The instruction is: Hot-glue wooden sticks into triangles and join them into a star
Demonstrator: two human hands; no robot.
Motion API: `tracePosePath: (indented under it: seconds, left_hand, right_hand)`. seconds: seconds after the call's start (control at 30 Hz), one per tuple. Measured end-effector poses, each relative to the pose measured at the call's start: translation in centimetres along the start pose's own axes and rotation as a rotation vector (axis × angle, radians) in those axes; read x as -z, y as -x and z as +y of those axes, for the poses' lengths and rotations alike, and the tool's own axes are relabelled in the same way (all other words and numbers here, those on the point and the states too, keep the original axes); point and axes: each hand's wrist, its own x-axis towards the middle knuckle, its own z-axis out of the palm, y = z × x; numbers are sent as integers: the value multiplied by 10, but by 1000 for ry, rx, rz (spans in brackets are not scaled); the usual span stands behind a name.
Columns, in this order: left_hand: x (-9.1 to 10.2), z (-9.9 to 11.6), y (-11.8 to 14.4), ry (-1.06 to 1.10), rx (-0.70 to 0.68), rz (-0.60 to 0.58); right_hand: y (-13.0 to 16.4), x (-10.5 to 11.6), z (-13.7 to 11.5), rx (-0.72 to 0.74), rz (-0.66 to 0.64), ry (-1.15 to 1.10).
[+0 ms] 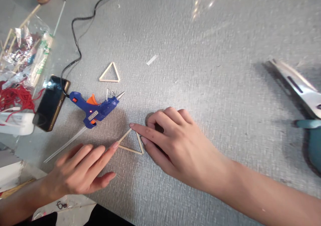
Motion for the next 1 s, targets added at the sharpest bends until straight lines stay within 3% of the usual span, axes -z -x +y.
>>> tracePosePath:
  seconds: [0.3, 0.73, 1.0]
  left_hand:
    - [0, -1, 7, 33, 26, 59]
    - [1, -1, 3, 69, 27, -47]
    - [-1, -2, 4, 99, 6, 9]
  right_hand:
    - [0, 0, 0, -4, 4, -5]
    - [0, -1, 1, 10, 14, 3]
    - [0, -2, 1, 8, 15, 6]
